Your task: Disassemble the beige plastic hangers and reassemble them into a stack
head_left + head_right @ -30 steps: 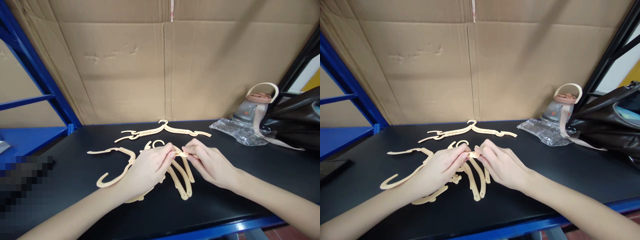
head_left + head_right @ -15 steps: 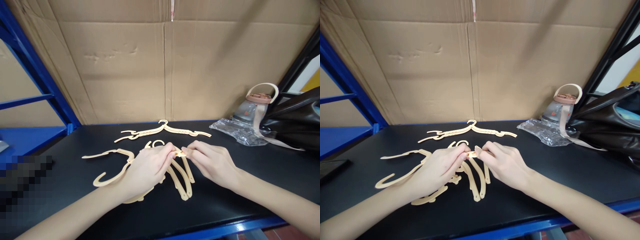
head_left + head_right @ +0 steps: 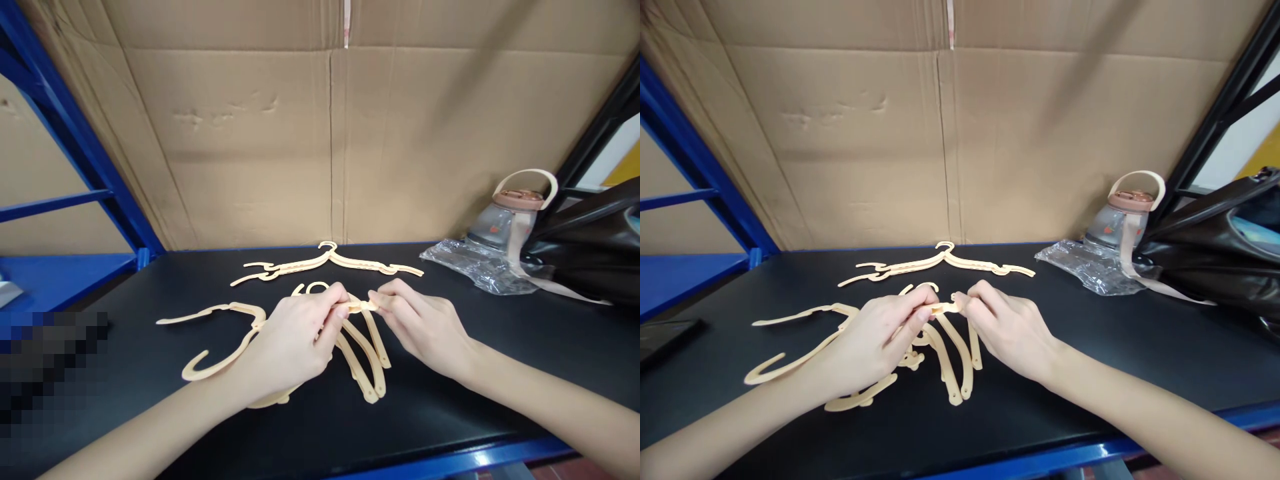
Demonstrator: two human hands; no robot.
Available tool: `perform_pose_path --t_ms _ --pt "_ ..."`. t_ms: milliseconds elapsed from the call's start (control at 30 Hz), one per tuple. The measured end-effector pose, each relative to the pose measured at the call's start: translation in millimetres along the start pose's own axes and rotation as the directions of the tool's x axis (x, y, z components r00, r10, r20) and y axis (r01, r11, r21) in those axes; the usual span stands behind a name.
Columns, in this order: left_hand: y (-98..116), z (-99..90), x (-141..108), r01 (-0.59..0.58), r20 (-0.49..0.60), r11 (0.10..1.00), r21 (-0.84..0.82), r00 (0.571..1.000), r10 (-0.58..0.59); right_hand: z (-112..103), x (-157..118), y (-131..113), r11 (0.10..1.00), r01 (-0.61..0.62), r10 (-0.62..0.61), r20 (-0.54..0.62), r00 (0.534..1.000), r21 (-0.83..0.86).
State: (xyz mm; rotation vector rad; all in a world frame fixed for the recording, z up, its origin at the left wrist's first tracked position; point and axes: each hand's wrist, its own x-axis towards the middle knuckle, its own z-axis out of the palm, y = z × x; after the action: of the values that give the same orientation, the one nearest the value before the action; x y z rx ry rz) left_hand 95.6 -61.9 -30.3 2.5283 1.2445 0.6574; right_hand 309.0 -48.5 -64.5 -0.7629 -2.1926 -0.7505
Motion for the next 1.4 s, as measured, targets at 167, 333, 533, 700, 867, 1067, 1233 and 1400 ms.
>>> perform_pose_path --t_ms 167,333,533,700,867,1067,1233,1400 --pt "-1 2.4 2 0.001 -0.022 1.0 0.005 1.0 -0.001 2 -2 -3 0.995 0.026 -0.025 0.008 1.0 -0.097" --pt "-4 1.8 4 0.021 0.032 0.999 -0.046 0.999 -0.02 0 -1 -6 0.966 0.084 -0.089 -0.007 0.996 -0.244" --pt "-7 3.5 5 0.017 0.06 0.996 -0.091 0.998 -0.011 -3 1 -8 0.951 0.12 -0.112 0.045 0.993 -0.286" --pt "-7 5.2 5 0.019 0.07 0.998 -0.062 0.997 -0.015 -3 3 -3 0.971 0.154 -0.132 0.127 0.983 -0.183" --pt "-6 7.3 4 0.001 0.093 0.994 0.111 0.996 -0.012 -1 0 4 0.974 0.222 -0.201 0.262 0.944 -0.051" --pt "-9 12.9 6 -0.118 0.099 0.951 0.285 0.991 0.093 -7 4 11 0.989 0.084 -0.129 0.409 0.903 0.125" --pt "-10 15.8 6 -0.225 0.064 0.9 0.373 0.974 0.217 -13 11 11 0.931 -0.182 0.015 0.465 0.885 0.316" --pt "-9 18.8 5 -0.269 0.022 0.831 0.486 0.955 0.296 -5 9 4 0.84 -0.34 0.126 0.458 0.88 0.422"
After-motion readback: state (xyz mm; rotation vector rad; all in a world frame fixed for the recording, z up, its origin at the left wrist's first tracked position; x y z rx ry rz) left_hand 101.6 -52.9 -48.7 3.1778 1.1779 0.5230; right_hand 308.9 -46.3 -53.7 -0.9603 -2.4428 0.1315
